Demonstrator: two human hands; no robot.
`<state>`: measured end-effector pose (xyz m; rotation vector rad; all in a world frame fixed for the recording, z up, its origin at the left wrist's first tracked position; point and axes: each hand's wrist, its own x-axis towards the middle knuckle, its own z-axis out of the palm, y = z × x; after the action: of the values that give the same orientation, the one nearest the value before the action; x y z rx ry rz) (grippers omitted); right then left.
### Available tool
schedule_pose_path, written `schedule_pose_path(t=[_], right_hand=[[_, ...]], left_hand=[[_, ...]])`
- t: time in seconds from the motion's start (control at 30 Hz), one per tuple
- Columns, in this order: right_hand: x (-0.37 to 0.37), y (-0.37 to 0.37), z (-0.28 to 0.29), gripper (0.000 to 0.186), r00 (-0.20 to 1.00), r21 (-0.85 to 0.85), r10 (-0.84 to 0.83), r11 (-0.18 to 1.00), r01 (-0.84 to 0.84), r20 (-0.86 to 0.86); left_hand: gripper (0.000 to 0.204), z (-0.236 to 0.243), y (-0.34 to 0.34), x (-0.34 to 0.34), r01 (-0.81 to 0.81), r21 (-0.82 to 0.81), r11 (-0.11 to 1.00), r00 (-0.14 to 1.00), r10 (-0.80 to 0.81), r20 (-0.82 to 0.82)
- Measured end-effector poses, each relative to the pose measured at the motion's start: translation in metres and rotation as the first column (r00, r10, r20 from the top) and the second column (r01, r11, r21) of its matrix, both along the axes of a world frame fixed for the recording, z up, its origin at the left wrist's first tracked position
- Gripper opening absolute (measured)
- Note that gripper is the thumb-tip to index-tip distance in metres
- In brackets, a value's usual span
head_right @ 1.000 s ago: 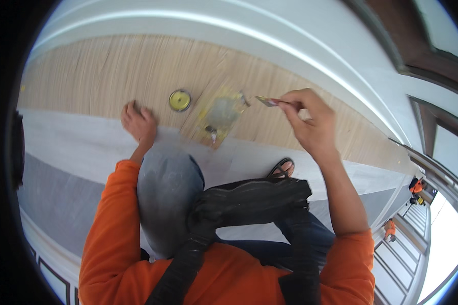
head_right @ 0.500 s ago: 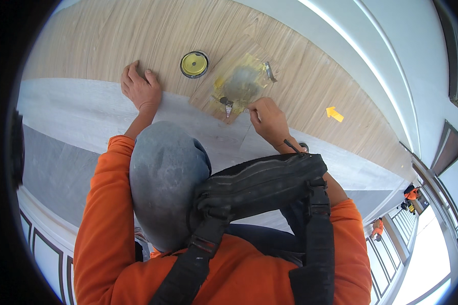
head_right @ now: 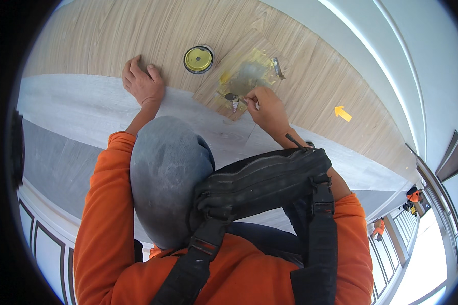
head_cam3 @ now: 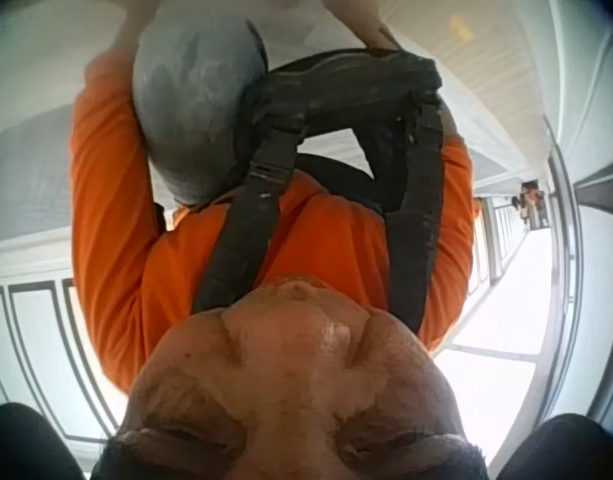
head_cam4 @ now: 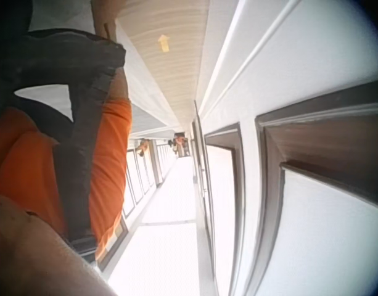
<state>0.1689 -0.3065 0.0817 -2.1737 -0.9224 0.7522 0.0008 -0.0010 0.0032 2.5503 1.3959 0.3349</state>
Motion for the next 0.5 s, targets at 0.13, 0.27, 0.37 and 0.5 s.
schedule_pose_path(t=[0.13, 0.27, 0.37, 0.5], right_hand=[[-0.0003, 0.0045, 0.0078, 0.016, 0.994, 0.061, 0.091, 0.994, -0.095, 0.054], [0.0009, 0.0065, 0.0042, 0.017, 0.948, 0.072, 0.218, 0.968, -0.24, 0.231], [0.0003, 0.0058, 0.0053, 0.018, 0.963, 0.032, 0.118, 0.991, -0.13, 0.241], [-0.0027, 0.0025, 0.0084, 0.018, 0.978, 0.026, 0.131, 0.99, -0.137, 0.16]], left_hand=[[0.053, 0.0007, -0.0005, 0.0001, 0.0, 0.001, 1.0, 1.0, 0.0, 0.003], [0.053, -0.0005, 0.0003, 0.0003, -0.002, -0.002, 1.0, 1.0, 0.002, 0.001], [0.052, -0.0003, -0.0002, 0.0003, 0.0, -0.002, 1.0, 1.0, 0.0, 0.008], [0.053, -0.0004, -0.0001, -0.0004, 0.002, 0.0, 1.0, 1.0, -0.002, 0.002]])
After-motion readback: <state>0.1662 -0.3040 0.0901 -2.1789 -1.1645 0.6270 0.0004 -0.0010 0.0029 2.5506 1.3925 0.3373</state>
